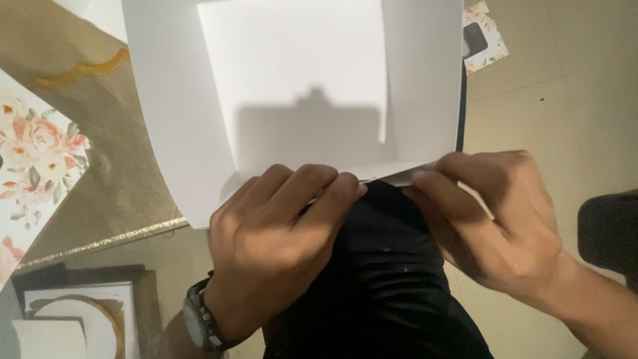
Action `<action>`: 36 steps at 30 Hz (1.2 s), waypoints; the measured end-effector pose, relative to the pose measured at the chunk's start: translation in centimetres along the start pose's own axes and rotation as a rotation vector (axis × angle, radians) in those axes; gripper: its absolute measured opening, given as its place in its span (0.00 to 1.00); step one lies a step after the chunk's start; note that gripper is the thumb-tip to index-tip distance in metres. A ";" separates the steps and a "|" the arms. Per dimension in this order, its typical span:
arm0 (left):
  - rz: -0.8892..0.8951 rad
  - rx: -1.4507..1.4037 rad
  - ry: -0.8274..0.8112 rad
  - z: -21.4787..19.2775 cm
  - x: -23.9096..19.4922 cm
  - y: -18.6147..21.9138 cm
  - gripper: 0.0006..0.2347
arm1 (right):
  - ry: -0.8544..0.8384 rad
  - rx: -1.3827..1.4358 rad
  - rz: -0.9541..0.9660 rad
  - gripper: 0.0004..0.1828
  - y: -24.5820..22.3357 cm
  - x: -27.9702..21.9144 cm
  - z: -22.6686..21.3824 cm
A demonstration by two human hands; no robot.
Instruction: The person assembles a white cardboard box by folding its flaps and tucking them into slots to form a cube. They then place a floral-patterned lid with a clear window onto the assembled base. The person handles the finished box and places it on the floor next to other similar boxes.
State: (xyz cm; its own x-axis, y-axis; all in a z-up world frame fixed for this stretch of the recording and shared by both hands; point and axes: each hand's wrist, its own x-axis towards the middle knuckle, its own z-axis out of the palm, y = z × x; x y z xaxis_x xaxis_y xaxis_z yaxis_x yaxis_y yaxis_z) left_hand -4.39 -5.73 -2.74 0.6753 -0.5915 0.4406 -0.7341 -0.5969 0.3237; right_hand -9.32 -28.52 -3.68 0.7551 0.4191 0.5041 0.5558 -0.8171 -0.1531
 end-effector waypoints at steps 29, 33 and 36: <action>0.037 -0.031 -0.109 -1.4 1.8 -0.3 0.06 | -0.060 0.088 -0.058 0.14 -0.2 -0.1 2.5; -0.026 0.072 -0.044 -1.1 -1.0 0.9 0.07 | 0.053 0.075 -0.110 0.08 0.1 -1.5 2.8; 0.101 0.041 -0.015 0.0 -3.3 0.5 0.04 | 0.027 0.059 -0.106 0.05 0.2 -3.0 2.9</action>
State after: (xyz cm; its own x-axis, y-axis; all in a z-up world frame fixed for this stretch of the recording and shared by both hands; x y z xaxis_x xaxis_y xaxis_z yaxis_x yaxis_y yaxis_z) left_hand -6.98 -4.08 -3.97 0.5992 -0.6575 0.4567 -0.7951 -0.5553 0.2437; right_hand -10.45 -28.78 -7.68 0.6822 0.4902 0.5425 0.6519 -0.7438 -0.1476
